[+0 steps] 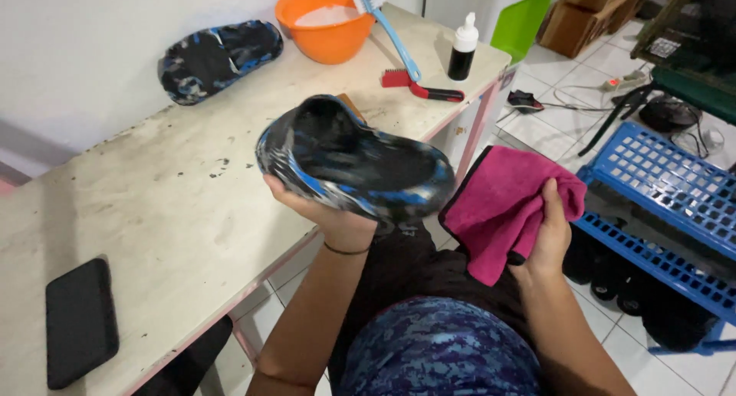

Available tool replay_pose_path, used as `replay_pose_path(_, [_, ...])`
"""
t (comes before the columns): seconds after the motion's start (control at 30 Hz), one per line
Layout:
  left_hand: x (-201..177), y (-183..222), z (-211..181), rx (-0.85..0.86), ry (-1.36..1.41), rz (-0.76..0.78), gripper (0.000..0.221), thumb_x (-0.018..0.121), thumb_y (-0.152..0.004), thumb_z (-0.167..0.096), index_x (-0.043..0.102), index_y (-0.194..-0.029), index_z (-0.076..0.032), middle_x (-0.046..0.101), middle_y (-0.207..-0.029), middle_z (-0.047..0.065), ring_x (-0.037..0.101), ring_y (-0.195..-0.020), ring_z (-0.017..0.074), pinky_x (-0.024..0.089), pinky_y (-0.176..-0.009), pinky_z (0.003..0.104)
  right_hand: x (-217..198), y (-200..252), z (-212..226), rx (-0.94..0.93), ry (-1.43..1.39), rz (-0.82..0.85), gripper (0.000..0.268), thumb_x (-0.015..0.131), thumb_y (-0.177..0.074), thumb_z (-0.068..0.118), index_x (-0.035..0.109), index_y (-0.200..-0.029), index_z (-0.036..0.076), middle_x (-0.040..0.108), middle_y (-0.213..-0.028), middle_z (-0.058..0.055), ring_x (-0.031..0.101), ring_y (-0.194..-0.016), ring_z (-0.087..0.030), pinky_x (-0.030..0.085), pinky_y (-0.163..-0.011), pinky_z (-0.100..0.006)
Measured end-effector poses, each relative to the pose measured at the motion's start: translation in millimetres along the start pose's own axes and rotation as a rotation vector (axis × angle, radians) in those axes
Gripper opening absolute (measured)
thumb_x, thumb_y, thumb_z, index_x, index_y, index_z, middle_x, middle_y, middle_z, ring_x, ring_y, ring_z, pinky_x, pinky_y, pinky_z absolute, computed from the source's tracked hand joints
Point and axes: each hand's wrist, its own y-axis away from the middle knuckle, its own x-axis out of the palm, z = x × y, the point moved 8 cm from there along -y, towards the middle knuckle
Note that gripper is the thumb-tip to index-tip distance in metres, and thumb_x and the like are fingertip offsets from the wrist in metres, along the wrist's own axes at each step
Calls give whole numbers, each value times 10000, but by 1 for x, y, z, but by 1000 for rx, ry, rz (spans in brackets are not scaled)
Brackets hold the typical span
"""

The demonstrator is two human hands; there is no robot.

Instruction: Cleaning and drying a sandal using a cloth and applying a liquid with a brush.

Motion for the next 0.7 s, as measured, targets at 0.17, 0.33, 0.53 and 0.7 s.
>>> replay_pose_path(0.17, [-2,-19,-1,-60,275,-41,746,492,-1076,-353,70,-1650,-132,152,-1696,110,322,-1478,304,314,-1236,532,0,1,-5,-21,-5,0,415,788,-930,411,610,-1182,134,713,-1079,-72,718,-1017,-225,593,-931,-436])
replay_pose_path(0.33, [-3,-42,-2,-116,557,-66,705,490,-1072,-320,118,-1635,-117,195,-1675,113,348,-1460,285,348,-1209,528,-6,-4,-11,-2,28,-8,445,791,-929,420,612,-1214,129,707,-1134,-80,705,-1068,-253,567,-965,-461])
replay_pose_path(0.53, [-13,-54,-21,-163,884,-123,653,485,-1066,-276,181,-1615,-96,252,-1647,116,383,-1436,261,394,-1174,524,58,58,-20,146,565,213,610,724,-936,407,555,-1384,30,622,-1315,-198,594,-1251,-305,443,-1068,-545])
replay_pose_path(0.7, [-21,-43,-52,-187,1184,-174,605,480,-1060,-232,243,-1594,-75,310,-1619,120,418,-1412,236,440,-1138,521,111,79,-61,180,1004,817,518,770,-833,242,715,-1293,10,704,-1292,-253,625,-1218,-370,434,-1089,-557])
